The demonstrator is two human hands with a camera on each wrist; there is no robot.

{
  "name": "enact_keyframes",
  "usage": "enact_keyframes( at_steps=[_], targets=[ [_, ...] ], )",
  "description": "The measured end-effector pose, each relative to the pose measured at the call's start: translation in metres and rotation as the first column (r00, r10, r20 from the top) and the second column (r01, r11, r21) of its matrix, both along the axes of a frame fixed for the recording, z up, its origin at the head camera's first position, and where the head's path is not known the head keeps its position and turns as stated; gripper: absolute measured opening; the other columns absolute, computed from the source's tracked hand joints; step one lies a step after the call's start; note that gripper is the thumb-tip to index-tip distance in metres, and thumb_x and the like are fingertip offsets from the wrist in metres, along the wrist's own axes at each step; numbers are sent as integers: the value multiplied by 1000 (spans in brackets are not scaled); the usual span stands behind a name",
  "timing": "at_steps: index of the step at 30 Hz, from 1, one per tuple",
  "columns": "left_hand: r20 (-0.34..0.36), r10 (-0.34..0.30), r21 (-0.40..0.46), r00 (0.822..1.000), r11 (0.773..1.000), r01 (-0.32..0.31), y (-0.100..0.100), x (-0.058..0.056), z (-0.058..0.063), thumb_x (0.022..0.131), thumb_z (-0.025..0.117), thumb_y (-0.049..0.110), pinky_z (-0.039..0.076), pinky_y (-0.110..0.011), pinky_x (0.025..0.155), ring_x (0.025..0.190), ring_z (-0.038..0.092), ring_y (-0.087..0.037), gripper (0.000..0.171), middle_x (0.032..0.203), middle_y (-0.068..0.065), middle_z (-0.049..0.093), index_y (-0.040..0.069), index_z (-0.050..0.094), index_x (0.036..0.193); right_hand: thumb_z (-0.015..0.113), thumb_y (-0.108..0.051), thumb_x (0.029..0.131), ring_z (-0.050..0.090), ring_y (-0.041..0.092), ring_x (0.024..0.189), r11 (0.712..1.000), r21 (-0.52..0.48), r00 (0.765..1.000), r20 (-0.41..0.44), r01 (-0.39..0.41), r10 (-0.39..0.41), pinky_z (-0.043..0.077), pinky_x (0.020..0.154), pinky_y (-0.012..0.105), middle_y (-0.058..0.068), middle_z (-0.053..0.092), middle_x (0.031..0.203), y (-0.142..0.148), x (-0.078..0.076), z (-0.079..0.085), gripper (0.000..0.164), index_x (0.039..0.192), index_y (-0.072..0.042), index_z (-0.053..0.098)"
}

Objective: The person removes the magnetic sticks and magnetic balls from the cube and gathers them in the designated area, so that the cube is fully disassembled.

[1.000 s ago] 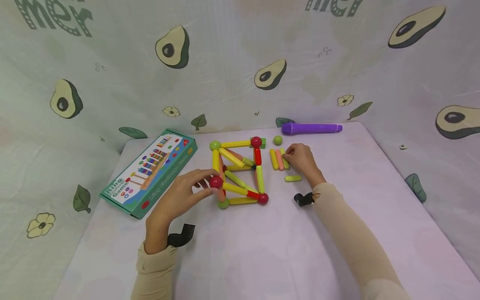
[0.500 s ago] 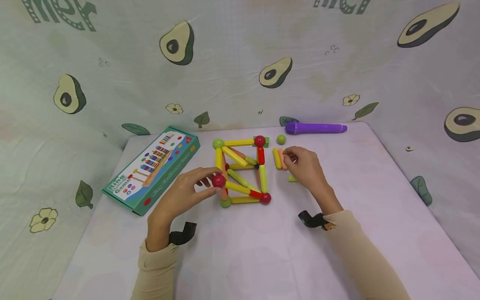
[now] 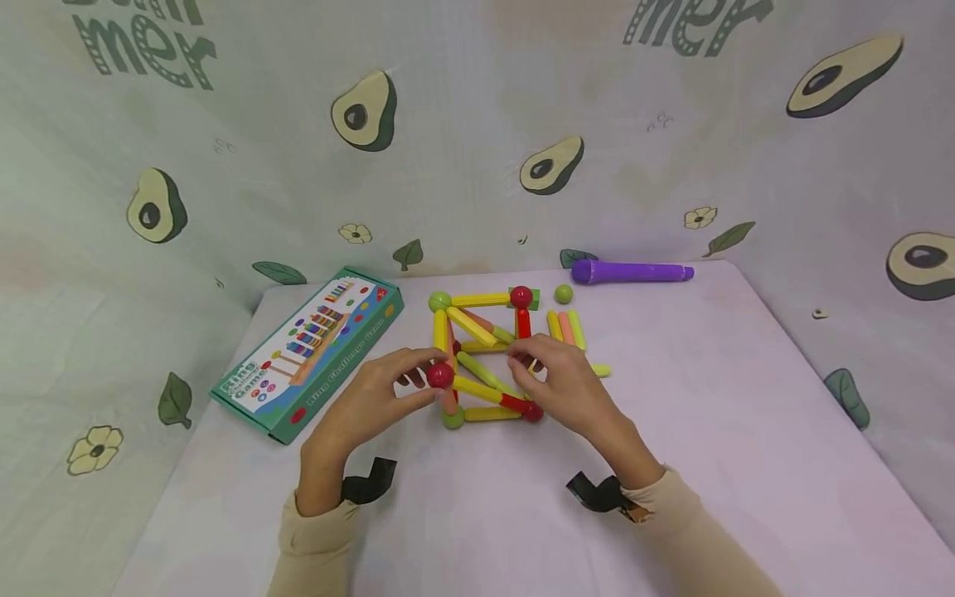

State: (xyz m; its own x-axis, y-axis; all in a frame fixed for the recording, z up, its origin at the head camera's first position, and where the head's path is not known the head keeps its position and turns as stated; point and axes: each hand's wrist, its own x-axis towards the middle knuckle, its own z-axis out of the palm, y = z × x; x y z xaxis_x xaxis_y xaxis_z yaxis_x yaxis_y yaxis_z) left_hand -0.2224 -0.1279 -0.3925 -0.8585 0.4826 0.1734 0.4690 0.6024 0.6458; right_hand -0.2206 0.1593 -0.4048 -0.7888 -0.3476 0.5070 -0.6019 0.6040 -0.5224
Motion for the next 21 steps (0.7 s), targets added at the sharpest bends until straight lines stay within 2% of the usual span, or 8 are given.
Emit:
enact_keyframes(
  at_steps=[5, 10, 14, 17, 21],
  targets=[
    [-21, -1, 7, 1000, 1000, 1, 0, 1, -2, 91, 76, 29, 53, -31, 82, 95, 60, -10, 47, 118, 10, 65, 25, 62, 136, 73, -11, 92, 63, 16, 87, 999, -15, 1000, 3, 28, -28, 55, 73, 38, -1, 67, 99, -18, -15, 6, 19, 109, -6, 70],
    [4, -3, 18, 1000, 1000, 3, -1, 3, -5, 91, 76, 28, 54, -37, 84, 95, 60, -12, 47, 116, 11, 65, 24, 62, 136, 71, -22, 95, 64, 25, 96, 997, 38, 989, 123, 73, -77, 55, 80, 41, 6, 66, 105, -39, -38, 8, 27, 116, -6, 68],
    [1, -2, 23, 1000, 1000, 2, 0, 4, -5, 91, 76, 29, 54, -35, 84, 95, 61, -11, 47, 115, 12, 64, 24, 62, 135, 73, -24, 94, 63, 21, 91, 994, 73, 972, 214, 86, -99, 55, 80, 36, 4, 68, 101, -51, -50, 6, 27, 113, -6, 70],
    [-12, -3, 21, 1000, 1000, 4, 0, 4, -5, 91, 76, 30, 53, -31, 82, 95, 60, -10, 47, 115, 13, 64, 25, 63, 135, 76, -21, 92, 61, 19, 84, 992, 91, 973, 205, 88, -105, 55, 75, 34, 4, 68, 96, -55, -52, 3, 24, 109, -6, 72],
    [-23, -13, 24, 1000, 1000, 14, 0, 3, -2, 90, 76, 32, 52, -29, 80, 94, 60, -7, 46, 116, 14, 64, 26, 63, 134, 78, -17, 89, 58, 20, 83, 984, 142, 985, 113, 110, -127, 54, 74, 33, 6, 67, 97, -57, -50, 2, 26, 111, -4, 74]
  ],
)
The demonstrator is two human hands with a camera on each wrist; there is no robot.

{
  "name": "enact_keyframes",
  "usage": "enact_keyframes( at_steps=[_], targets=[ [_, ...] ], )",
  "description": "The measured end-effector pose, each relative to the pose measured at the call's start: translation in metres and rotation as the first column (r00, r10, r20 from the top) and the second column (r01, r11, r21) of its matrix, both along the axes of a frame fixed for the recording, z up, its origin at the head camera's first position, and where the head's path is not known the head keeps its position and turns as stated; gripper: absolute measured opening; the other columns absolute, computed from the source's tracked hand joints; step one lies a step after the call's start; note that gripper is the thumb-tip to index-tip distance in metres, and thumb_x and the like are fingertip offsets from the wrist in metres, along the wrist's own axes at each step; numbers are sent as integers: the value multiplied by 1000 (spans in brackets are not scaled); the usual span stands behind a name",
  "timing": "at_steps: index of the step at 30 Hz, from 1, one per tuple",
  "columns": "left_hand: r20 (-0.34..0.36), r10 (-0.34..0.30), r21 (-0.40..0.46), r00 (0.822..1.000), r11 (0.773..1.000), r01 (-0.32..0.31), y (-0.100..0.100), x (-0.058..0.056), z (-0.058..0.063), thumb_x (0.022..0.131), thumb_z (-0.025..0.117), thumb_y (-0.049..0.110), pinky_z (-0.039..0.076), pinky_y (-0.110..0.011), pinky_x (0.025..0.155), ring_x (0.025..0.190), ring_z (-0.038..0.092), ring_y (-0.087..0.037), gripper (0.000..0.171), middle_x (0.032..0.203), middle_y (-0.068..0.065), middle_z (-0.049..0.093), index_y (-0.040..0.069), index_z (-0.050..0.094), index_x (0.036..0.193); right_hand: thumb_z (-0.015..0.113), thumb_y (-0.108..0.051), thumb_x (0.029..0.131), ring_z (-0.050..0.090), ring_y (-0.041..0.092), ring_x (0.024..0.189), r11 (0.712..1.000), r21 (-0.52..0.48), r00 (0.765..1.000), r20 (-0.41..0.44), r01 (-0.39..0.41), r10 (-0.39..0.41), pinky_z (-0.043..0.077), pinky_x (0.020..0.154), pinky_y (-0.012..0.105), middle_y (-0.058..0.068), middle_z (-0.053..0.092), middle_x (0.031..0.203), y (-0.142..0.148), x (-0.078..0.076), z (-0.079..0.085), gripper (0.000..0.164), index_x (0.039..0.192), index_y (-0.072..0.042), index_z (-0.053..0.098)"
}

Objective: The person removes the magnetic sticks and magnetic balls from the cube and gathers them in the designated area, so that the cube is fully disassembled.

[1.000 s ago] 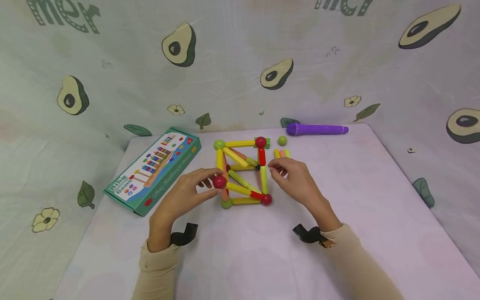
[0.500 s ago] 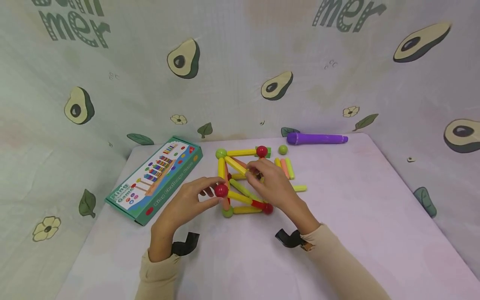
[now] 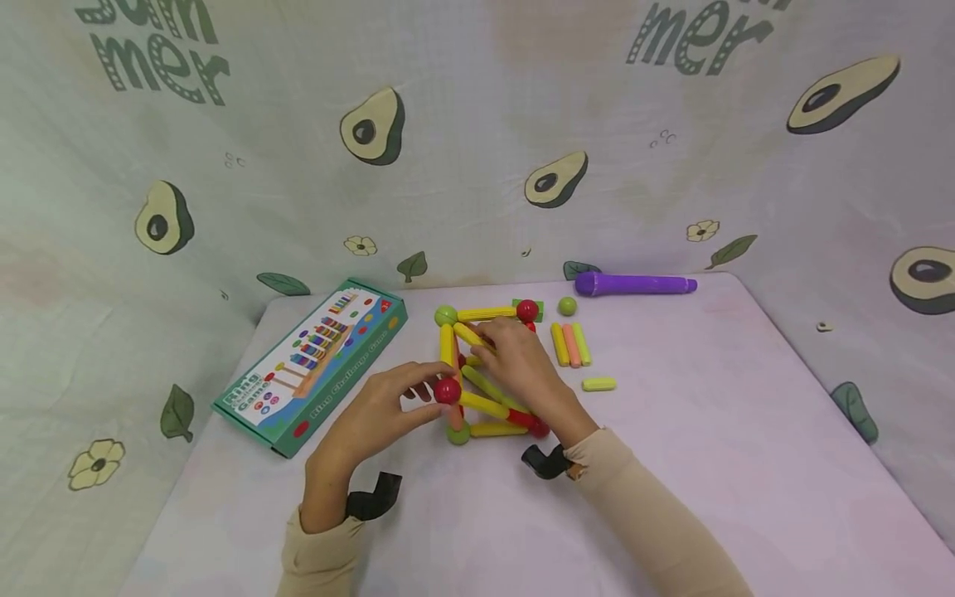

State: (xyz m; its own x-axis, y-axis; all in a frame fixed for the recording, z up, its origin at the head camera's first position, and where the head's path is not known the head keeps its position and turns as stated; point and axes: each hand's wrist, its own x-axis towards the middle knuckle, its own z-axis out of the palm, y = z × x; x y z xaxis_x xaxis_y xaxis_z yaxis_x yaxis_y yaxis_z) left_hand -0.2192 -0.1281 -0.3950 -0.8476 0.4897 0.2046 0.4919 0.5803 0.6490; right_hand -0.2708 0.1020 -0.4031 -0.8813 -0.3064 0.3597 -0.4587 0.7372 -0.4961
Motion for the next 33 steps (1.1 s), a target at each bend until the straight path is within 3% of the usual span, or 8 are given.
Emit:
enact_keyframes(
  at_steps=[5, 10, 14, 18, 25, 33],
  targets=[
    [10, 11, -5, 1000, 1000, -11, 0, 1, 2, 90, 76, 34, 53, -32, 81, 94, 59, -7, 46, 116, 15, 64, 27, 63, 134, 80, -17, 87, 54, 19, 77, 1000, 31, 1000, 8, 1, -1, 49, 67, 31, 2, 64, 91, 4, 8, -4, 31, 115, -5, 75],
    [9, 20, -11, 1000, 1000, -20, 0, 2, 5, 90, 76, 34, 53, -33, 81, 93, 60, -8, 45, 113, 16, 64, 28, 63, 134, 80, -17, 87, 58, 16, 78, 996, -91, 998, 63, 6, 0, 53, 70, 33, 0, 68, 94, 17, 17, -3, 27, 112, -8, 75],
    [12, 21, -8, 1000, 1000, -21, 0, 3, 4, 91, 76, 32, 53, -34, 81, 94, 60, -8, 45, 113, 16, 63, 28, 63, 134, 79, -15, 88, 64, 15, 81, 986, -167, 1000, 28, 11, -6, 55, 73, 36, -1, 71, 95, 38, 21, -1, 22, 109, -8, 73],
    [20, 23, -4, 1000, 1000, -23, 1, 4, 4, 90, 76, 31, 53, -32, 81, 94, 59, -8, 46, 114, 15, 64, 28, 63, 134, 75, -21, 92, 65, 17, 83, 974, -203, 993, 80, 99, -84, 56, 70, 36, 1, 72, 95, 67, 21, 0, 22, 111, -9, 72],
    [46, 37, -11, 998, 999, -37, 1, 5, 3, 90, 77, 30, 53, -30, 80, 94, 59, -9, 47, 114, 14, 64, 28, 62, 135, 68, -34, 97, 68, 29, 92, 938, -172, 942, 210, 300, -263, 58, 76, 42, 13, 71, 103, 124, 3, -14, 36, 116, -3, 69],
    [48, 37, -9, 998, 999, -37, 2, 7, 4, 89, 78, 31, 53, -31, 82, 96, 60, -11, 50, 112, 17, 63, 29, 61, 136, 66, -31, 97, 62, 31, 94, 901, -91, 863, 343, 424, -371, 51, 72, 35, 19, 68, 108, 156, -23, -35, 37, 116, 1, 68]
  ],
)
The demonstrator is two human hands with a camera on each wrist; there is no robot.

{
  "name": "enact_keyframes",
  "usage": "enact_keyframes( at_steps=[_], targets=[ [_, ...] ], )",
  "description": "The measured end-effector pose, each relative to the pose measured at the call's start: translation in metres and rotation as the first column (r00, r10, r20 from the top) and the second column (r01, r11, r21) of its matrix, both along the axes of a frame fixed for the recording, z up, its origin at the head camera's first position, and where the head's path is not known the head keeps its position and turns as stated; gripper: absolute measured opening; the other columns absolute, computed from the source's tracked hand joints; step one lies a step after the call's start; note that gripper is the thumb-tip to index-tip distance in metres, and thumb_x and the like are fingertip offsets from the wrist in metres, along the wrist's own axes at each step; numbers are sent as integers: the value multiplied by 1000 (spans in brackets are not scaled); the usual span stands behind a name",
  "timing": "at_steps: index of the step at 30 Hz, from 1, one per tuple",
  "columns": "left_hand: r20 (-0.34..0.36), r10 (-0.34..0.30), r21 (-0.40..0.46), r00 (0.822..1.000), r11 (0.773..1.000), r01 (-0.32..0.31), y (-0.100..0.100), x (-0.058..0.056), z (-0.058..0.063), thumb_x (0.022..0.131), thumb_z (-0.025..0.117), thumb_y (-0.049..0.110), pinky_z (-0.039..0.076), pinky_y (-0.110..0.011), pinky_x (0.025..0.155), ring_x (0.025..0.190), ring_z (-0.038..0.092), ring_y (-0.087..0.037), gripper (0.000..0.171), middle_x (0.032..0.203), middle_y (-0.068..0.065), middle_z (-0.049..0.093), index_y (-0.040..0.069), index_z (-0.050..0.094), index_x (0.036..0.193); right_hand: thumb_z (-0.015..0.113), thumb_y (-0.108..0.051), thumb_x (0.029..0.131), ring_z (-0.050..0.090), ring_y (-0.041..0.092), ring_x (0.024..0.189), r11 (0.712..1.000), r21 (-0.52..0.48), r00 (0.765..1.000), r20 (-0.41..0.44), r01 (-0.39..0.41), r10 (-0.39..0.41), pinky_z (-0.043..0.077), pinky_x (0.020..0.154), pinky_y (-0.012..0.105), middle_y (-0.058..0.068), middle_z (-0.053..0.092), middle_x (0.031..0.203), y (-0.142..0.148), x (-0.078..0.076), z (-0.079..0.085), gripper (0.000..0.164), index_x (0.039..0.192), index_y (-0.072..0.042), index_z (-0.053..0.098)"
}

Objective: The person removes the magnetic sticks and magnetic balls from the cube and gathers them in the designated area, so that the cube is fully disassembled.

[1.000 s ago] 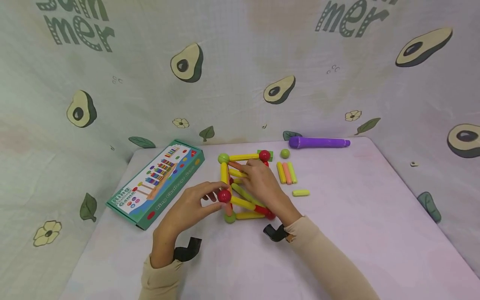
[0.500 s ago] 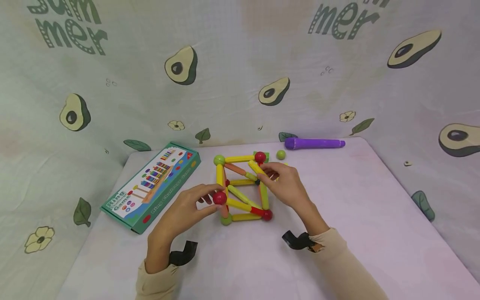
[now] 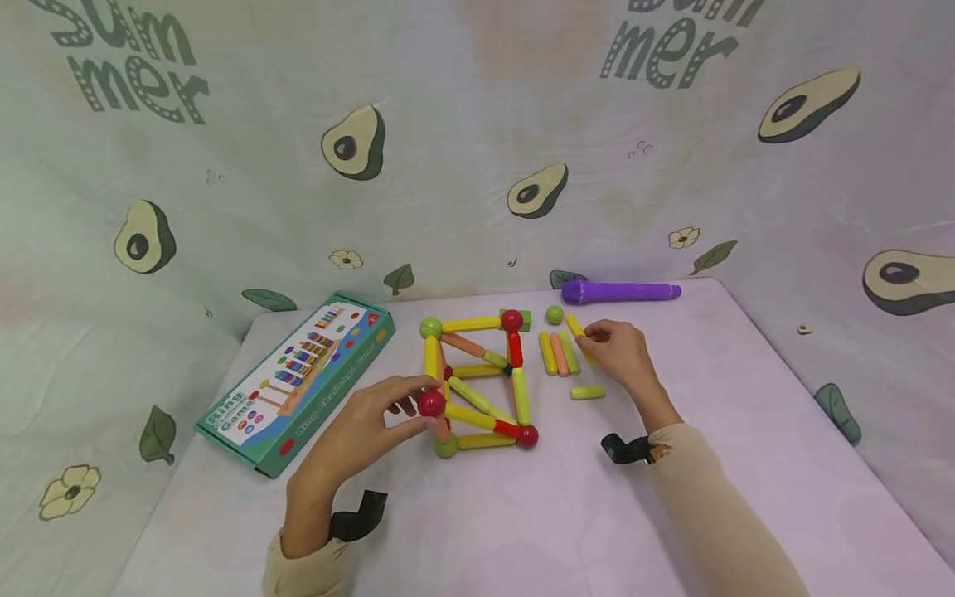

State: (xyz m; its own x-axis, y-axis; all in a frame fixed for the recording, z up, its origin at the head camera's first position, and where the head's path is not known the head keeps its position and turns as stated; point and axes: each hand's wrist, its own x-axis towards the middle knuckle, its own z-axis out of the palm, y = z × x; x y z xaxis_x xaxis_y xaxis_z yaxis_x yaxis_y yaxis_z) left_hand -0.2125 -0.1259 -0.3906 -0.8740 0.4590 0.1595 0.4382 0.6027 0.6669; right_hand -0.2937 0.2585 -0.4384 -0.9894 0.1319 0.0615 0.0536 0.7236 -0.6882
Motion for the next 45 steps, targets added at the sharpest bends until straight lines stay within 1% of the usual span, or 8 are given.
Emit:
enact_keyframes(
  at_steps=[7, 17, 25, 31, 35, 41, 43, 45],
  targets=[
    [15, 17, 0, 1000, 1000, -17, -3, 8, -4, 88, 79, 31, 53, -30, 80, 95, 58, -8, 51, 110, 18, 63, 28, 61, 136, 66, -30, 95, 59, 26, 85, 999, 31, 992, 120, 21, -24, 47, 69, 34, 17, 69, 100, 2, -14, -22, 35, 111, 2, 69],
    [17, 6, 8, 1000, 1000, -6, -2, 12, -8, 89, 77, 33, 53, -29, 79, 94, 59, -7, 50, 112, 17, 63, 30, 61, 136, 68, -28, 96, 59, 25, 81, 996, 89, 992, 124, -25, 14, 47, 70, 35, 16, 68, 96, 6, -15, -38, 32, 106, 2, 68],
    [9, -21, 29, 1000, 999, 21, 4, 8, -10, 89, 77, 31, 54, -31, 79, 94, 59, -7, 47, 116, 15, 64, 29, 63, 134, 59, -21, 99, 61, 32, 90, 992, 122, 1000, -8, -27, 28, 50, 78, 45, 18, 69, 101, 6, 8, -26, 28, 111, 2, 68],
    [4, -22, 10, 1000, 1000, 22, 2, 6, -10, 90, 77, 30, 54, -31, 78, 93, 59, -9, 46, 115, 14, 64, 28, 63, 134, 61, -14, 99, 64, 30, 92, 991, 67, 984, -129, -116, 124, 54, 81, 45, 15, 70, 104, -20, 37, -6, 22, 116, -1, 69],
    [-21, -32, 4, 999, 999, 32, 3, 0, -9, 91, 76, 30, 53, -32, 79, 94, 59, -9, 46, 114, 13, 64, 27, 63, 134, 67, -10, 96, 63, 20, 87, 964, 82, 941, -210, -254, 266, 55, 76, 37, 5, 71, 100, -39, 57, 3, 16, 111, -6, 72],
    [-44, -40, -3, 998, 999, 39, 2, -8, -5, 91, 76, 30, 53, -31, 78, 95, 60, -11, 45, 115, 10, 64, 26, 62, 134, 77, -1, 86, 59, 7, 80, 840, 197, 777, -321, -505, 542, 56, 68, 29, -7, 67, 96, -60, 83, -5, 23, 106, -9, 72],
    [-45, -41, -6, 998, 999, 40, 0, -9, -4, 91, 76, 30, 53, -30, 78, 95, 60, -12, 45, 116, 10, 64, 26, 62, 134, 79, -1, 84, 58, 6, 80, 809, 216, 738, -333, -547, 587, 55, 66, 28, -5, 67, 98, -66, 88, -13, 27, 109, -7, 71],
    [-44, -41, -5, 998, 999, 41, 0, -10, -4, 92, 75, 29, 53, -31, 79, 95, 60, -13, 45, 116, 9, 64, 26, 62, 134, 80, -1, 83, 58, 8, 81, 793, 231, 720, -332, -564, 609, 55, 66, 28, -2, 67, 102, -72, 90, -19, 32, 112, -6, 69]
  ],
)
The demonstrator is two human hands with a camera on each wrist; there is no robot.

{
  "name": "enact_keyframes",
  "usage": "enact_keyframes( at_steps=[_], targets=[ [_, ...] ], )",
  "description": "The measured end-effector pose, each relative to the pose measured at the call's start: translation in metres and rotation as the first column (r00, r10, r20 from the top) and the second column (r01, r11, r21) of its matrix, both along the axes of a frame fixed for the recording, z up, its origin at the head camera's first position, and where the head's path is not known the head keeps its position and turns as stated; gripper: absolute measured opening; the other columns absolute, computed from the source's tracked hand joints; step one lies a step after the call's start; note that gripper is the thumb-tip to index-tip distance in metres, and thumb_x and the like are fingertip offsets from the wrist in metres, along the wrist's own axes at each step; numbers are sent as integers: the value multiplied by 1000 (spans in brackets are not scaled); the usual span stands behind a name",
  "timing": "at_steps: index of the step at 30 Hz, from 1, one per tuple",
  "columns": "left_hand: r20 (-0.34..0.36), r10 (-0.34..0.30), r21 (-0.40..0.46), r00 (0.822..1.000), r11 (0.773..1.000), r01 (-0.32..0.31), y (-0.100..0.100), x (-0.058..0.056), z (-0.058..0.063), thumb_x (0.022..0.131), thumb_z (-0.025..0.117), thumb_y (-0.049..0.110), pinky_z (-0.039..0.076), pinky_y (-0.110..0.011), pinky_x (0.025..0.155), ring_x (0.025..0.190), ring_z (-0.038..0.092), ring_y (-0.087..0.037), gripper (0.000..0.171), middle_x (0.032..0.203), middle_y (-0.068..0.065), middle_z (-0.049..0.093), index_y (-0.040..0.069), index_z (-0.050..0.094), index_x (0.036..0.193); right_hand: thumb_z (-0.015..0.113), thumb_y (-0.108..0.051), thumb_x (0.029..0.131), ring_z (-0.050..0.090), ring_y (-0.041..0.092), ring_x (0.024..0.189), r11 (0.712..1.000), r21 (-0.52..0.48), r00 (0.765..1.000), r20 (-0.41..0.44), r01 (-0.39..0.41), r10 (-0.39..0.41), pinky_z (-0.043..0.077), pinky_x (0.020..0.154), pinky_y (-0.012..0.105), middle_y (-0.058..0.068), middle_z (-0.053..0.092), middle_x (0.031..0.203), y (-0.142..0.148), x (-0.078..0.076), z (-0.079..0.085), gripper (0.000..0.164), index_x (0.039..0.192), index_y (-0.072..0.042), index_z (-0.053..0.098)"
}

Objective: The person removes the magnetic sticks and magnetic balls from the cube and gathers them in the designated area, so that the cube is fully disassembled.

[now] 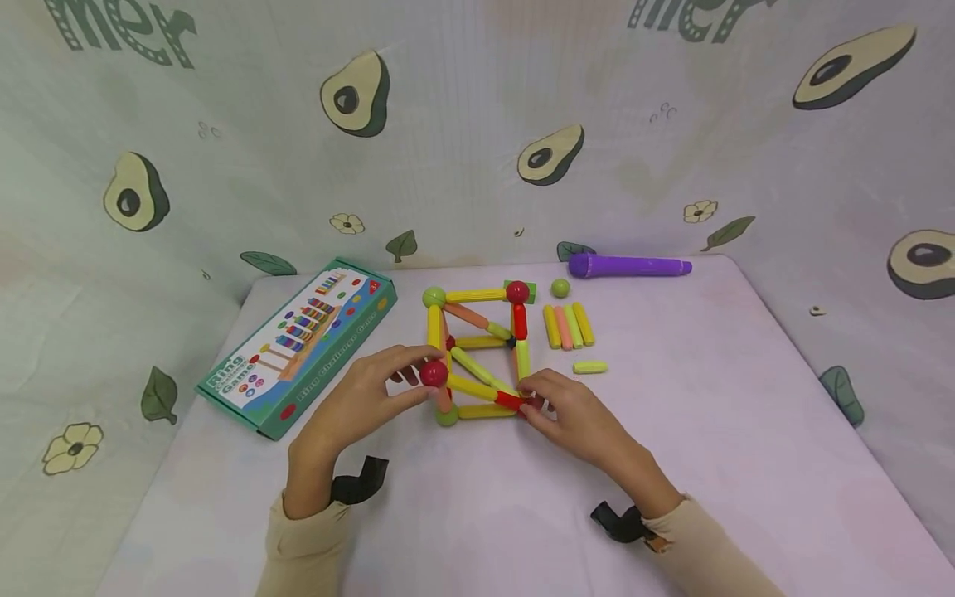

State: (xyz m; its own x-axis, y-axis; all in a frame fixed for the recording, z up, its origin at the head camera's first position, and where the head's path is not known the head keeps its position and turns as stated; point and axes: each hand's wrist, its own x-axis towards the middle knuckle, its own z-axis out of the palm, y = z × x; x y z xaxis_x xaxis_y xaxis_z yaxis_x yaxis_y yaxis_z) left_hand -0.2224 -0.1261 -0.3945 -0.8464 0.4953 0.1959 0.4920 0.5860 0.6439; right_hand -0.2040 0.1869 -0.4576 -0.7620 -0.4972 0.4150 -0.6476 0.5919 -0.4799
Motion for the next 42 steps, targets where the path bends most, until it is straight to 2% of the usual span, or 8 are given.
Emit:
enact_keyframes(
  at_steps=[4, 8, 14, 21, 26, 32, 37, 42],
  targets=[
    [-9, -1, 10, 1000, 1000, 1, 0, -1, 1, 91, 76, 27, 53, -31, 79, 95, 61, -14, 46, 116, 7, 65, 24, 62, 135, 81, -2, 82, 58, 12, 82, 998, 64, 1000, -17, 15, -14, 55, 69, 28, 3, 66, 107, -9, 0, -8, 39, 119, -1, 67],
    [-8, -2, 17, 1000, 1000, 2, 2, -1, 0, 91, 76, 29, 53, -31, 80, 95, 61, -13, 46, 116, 7, 65, 24, 62, 135, 83, -4, 80, 61, 14, 88, 991, 128, 998, -42, 49, -44, 57, 78, 30, 6, 65, 109, -15, -1, -12, 40, 117, 0, 68],
    [8, 3, 28, 1000, 1000, -3, 4, 0, 1, 91, 77, 27, 54, -30, 80, 96, 61, -13, 47, 118, 8, 65, 25, 62, 136, 85, -2, 78, 60, 13, 87, 992, 115, 997, -62, 57, -50, 57, 78, 30, 4, 63, 104, -20, 0, -12, 36, 109, -3, 68],
    [-5, -8, 15, 1000, 1000, 8, 4, -2, 6, 91, 76, 29, 53, -31, 81, 96, 61, -13, 48, 120, 6, 65, 23, 62, 136, 81, -2, 82, 64, 17, 91, 989, 137, 994, -102, 57, -43, 57, 80, 33, 7, 67, 103, -19, 3, -12, 36, 114, 3, 66],
    [1, -6, 4, 1000, 1000, 6, 3, -2, 5, 90, 76, 30, 53, -33, 83, 96, 61, -13, 49, 121, 6, 65, 23, 61, 137, 80, -5, 84, 60, 16, 91, 990, 138, 995, -94, 33, -20, 56, 79, 33, 5, 64, 101, -17, 6, -15, 33, 113, 2, 65],
    [34, -17, 0, 999, 1000, 17, 6, -1, 1, 93, 74, 29, 53, -33, 84, 97, 61, -15, 47, 117, 9, 66, 25, 61, 138, 85, -9, 79, 61, 17, 88, 975, 222, 994, -106, 22, 2, 57, 76, 34, 4, 65, 100, -16, 15, -17, 33, 108, -2, 68],
    [8, -17, -1, 1000, 1000, 17, 7, -1, 2, 92, 75, 25, 53, -32, 83, 98, 61, -18, 48, 113, 6, 67, 23, 61, 138, 84, -14, 81, 62, 14, 86, 965, 261, 997, -81, 5, 17, 57, 77, 33, 1, 66, 100, -17, 20, -18, 30, 108, -5, 73],
    [-12, -32, -1, 999, 999, 32, 6, -2, 4, 92, 75, 24, 53, -32, 82, 97, 61, -18, 49, 117, 4, 65, 22, 60, 138, 83, -17, 83, 62, 12, 91, 977, 211, 1000, -18, 15, -11, 56, 81, 34, -1, 66, 104, -13, 22, -15, 30, 111, -8, 73]
  ],
)
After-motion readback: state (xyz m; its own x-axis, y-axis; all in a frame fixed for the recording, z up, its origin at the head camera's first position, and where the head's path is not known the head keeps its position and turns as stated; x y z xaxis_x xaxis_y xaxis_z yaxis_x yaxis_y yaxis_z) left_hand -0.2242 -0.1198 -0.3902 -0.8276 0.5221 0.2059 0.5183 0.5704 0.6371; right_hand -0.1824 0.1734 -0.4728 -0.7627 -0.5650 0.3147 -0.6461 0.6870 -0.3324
